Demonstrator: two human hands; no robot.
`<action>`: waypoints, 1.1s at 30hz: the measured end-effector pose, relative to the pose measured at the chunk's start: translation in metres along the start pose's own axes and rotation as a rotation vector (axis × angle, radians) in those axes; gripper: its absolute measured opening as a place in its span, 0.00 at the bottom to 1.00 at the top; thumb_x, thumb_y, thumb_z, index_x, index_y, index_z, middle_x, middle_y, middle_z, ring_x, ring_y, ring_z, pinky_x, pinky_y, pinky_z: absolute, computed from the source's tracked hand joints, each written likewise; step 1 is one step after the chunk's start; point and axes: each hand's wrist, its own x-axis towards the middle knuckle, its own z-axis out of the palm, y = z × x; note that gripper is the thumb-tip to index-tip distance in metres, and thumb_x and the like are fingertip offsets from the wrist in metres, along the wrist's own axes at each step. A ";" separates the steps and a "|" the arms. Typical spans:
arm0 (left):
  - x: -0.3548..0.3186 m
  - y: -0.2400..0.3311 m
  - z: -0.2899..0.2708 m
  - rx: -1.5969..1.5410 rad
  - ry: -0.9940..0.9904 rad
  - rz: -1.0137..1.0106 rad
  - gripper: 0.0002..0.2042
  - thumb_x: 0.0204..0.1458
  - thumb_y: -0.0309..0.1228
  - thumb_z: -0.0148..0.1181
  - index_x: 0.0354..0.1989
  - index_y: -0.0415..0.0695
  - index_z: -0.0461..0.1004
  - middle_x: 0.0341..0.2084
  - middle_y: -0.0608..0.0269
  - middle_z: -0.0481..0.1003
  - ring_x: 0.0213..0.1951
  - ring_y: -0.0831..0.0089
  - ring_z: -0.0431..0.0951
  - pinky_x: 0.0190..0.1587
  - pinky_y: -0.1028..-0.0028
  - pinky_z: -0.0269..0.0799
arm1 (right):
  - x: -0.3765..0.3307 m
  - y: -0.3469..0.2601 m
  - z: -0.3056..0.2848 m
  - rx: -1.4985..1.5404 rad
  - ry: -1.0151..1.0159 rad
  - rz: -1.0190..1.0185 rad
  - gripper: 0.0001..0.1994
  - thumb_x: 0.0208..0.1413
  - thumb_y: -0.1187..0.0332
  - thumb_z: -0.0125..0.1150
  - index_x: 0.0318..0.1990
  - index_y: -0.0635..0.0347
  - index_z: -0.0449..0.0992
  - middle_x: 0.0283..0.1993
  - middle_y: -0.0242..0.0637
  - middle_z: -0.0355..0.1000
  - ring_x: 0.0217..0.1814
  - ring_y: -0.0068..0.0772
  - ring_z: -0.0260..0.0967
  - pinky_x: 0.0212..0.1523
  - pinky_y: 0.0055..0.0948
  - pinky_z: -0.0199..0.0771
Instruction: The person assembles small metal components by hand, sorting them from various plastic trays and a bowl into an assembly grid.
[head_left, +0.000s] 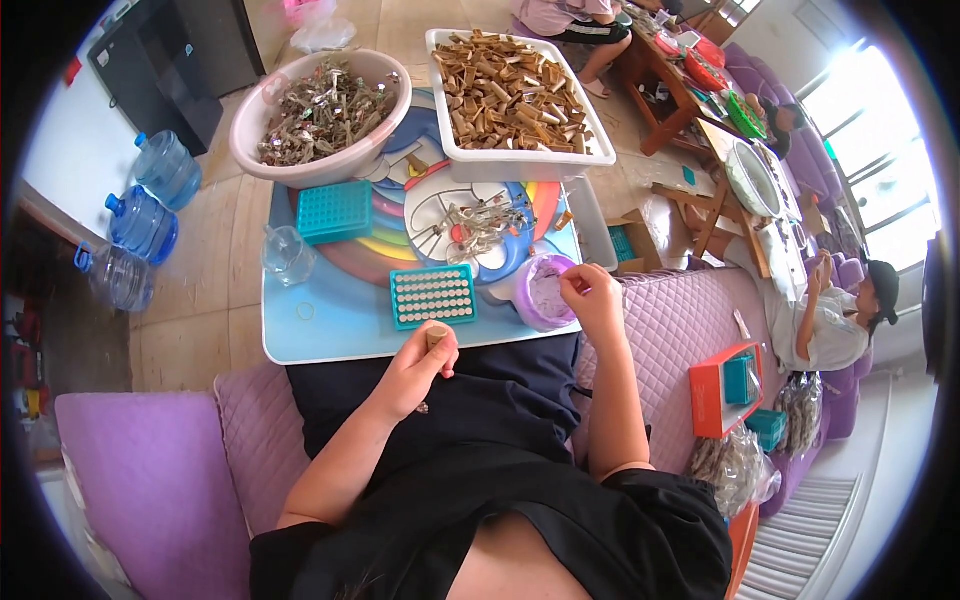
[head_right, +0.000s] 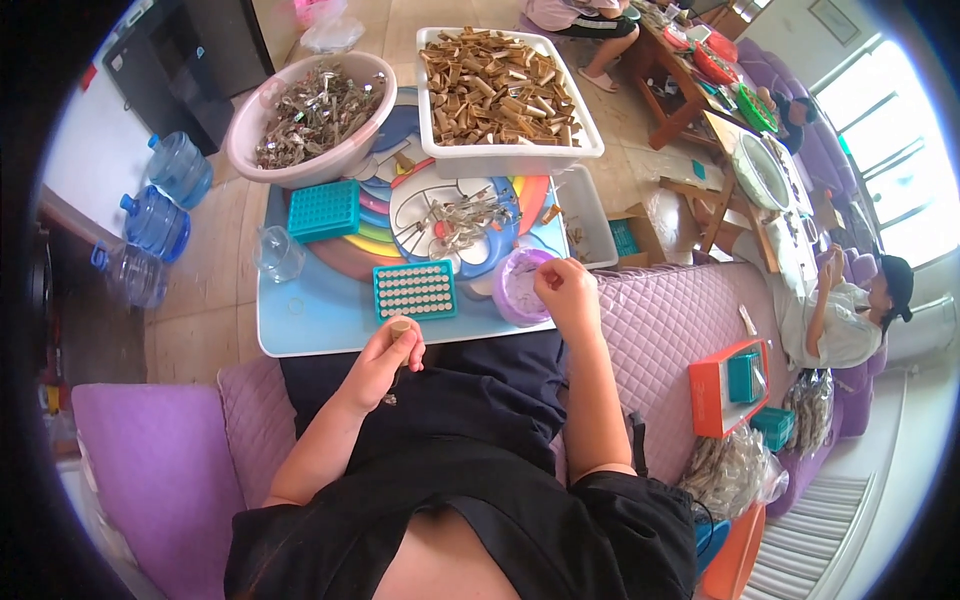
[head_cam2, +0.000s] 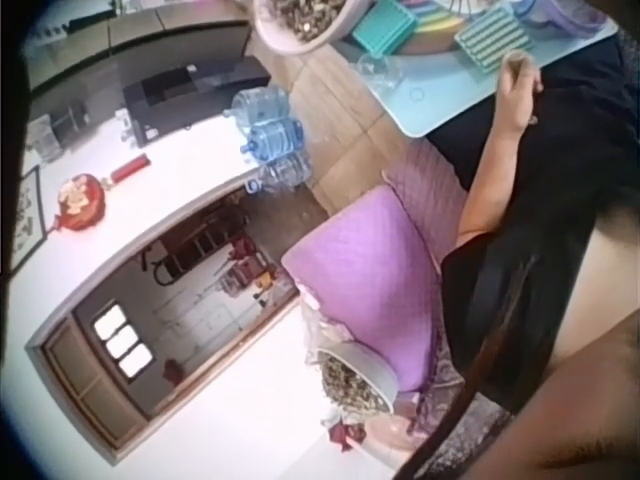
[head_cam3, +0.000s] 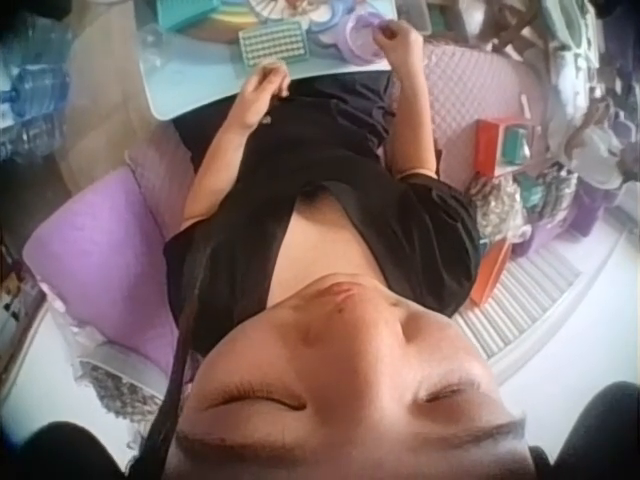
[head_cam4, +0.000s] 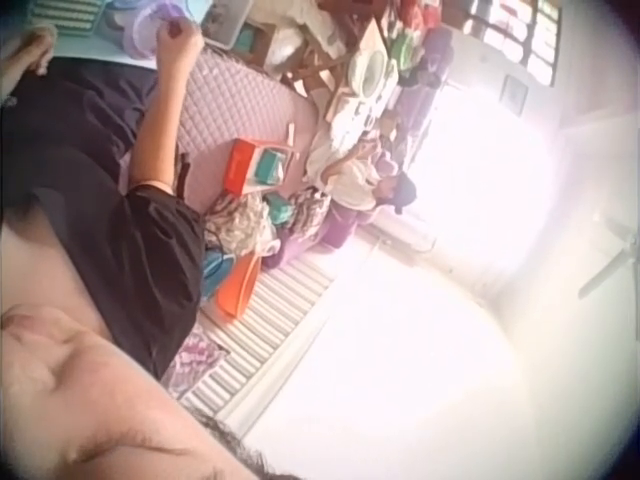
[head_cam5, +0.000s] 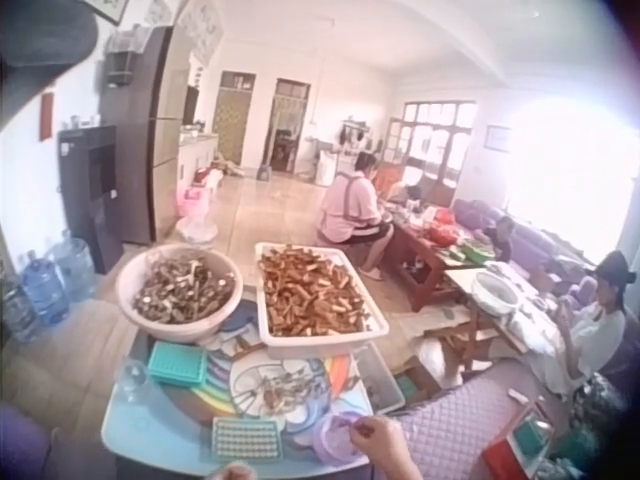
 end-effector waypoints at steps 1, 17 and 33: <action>0.000 0.002 0.002 0.000 0.007 -0.001 0.07 0.61 0.33 0.43 0.38 0.43 0.63 0.24 0.68 0.63 0.27 0.80 0.62 0.35 0.80 0.63 | -0.002 -0.006 0.001 0.016 0.028 -0.042 0.05 0.43 0.76 0.60 0.29 0.66 0.75 0.31 0.39 0.73 0.32 0.27 0.72 0.31 0.24 0.72; -0.008 0.012 0.018 -0.084 -0.058 0.002 0.19 0.61 0.28 0.39 0.61 0.43 0.51 0.29 0.68 0.61 0.27 0.81 0.61 0.29 0.81 0.58 | -0.056 -0.100 0.045 0.148 -0.039 -0.754 0.09 0.39 0.80 0.60 0.27 0.62 0.66 0.38 0.43 0.73 0.35 0.43 0.73 0.35 0.32 0.74; -0.004 -0.001 0.014 0.177 0.086 0.021 0.20 0.61 0.26 0.37 0.62 0.41 0.51 0.26 0.67 0.62 0.26 0.81 0.61 0.30 0.81 0.60 | -0.050 -0.087 0.053 -0.016 -0.146 -0.806 0.08 0.42 0.79 0.59 0.30 0.64 0.65 0.36 0.42 0.71 0.33 0.40 0.72 0.31 0.30 0.74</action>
